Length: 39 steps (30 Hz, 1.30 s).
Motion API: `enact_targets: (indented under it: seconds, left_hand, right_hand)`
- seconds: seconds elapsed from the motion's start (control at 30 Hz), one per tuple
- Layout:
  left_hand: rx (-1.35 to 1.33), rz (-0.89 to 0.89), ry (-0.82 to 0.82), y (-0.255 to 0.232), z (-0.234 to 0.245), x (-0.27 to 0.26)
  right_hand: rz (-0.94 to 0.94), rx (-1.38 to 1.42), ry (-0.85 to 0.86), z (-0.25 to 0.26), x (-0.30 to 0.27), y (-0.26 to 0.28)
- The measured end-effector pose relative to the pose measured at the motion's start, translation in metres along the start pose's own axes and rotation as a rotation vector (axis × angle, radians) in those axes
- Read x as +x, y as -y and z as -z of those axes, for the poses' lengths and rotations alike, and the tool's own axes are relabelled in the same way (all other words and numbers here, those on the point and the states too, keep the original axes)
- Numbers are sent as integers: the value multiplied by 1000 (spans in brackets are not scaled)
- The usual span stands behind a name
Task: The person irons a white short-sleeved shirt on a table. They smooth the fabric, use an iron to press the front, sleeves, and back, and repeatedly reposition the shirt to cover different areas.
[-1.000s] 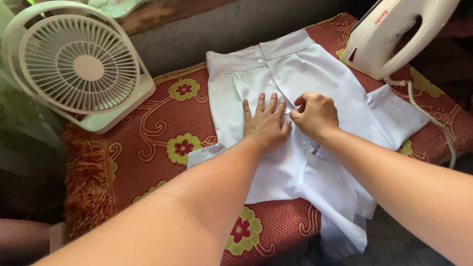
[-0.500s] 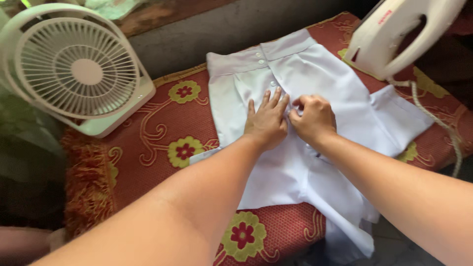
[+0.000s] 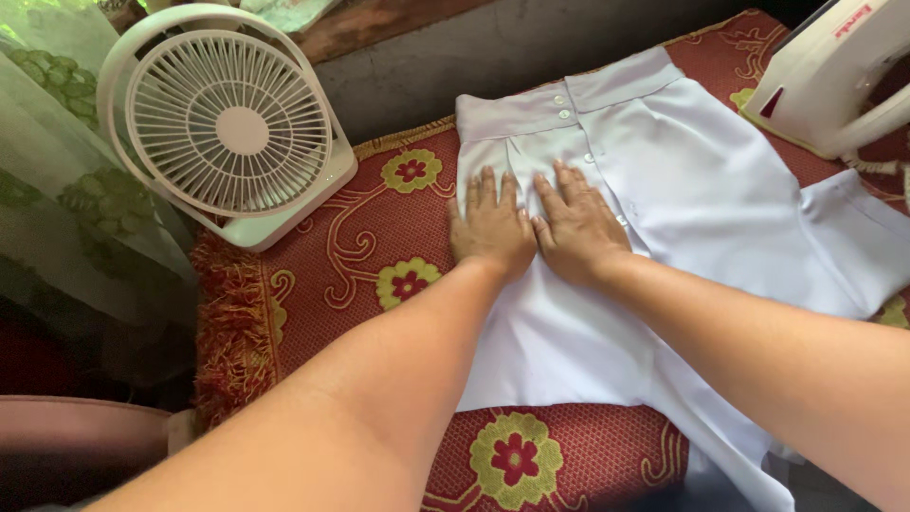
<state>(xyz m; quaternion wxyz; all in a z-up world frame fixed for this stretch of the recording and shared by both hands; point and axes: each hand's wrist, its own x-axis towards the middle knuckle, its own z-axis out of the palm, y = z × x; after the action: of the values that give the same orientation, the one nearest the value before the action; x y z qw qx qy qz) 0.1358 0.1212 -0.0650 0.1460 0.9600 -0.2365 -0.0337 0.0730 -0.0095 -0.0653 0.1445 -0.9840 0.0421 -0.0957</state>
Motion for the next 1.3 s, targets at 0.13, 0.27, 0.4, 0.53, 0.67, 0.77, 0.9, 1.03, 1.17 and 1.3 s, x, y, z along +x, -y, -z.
enact_targets:
  seconds: [0.13,0.27,0.4,0.53,0.67,0.77,0.9,1.03,1.17,1.3]
  left_hand:
    - [31,89,55,-2,13,-4]
    - [0,122,101,-5,18,-3]
    - [62,1,-5,-4,10,10]
    - [-15,-62,-28,1,3,22]
    - [13,40,33,6,3,24]
    - [27,49,55,9,4,22]
    - [-107,110,-137,8,11,29]
    - [-239,308,-175,8,32,50]
    - [-369,578,29,4,52,77]
    - [-401,625,-107,9,50,90]
  right_hand:
    - [-113,-57,78,5,-2,7]
    - [-128,-112,139,7,0,8]
    - [-22,-94,88,2,4,1]
    - [-16,-89,139,-3,12,-7]
    - [-82,-108,132,-4,24,-8]
    - [-85,-124,154,-4,33,-7]
    - [-74,-116,121,-3,35,-10]
    - [-40,-135,11,-7,28,-6]
    - [-140,-138,125,-4,23,1]
    - [-140,-116,151,3,30,1]
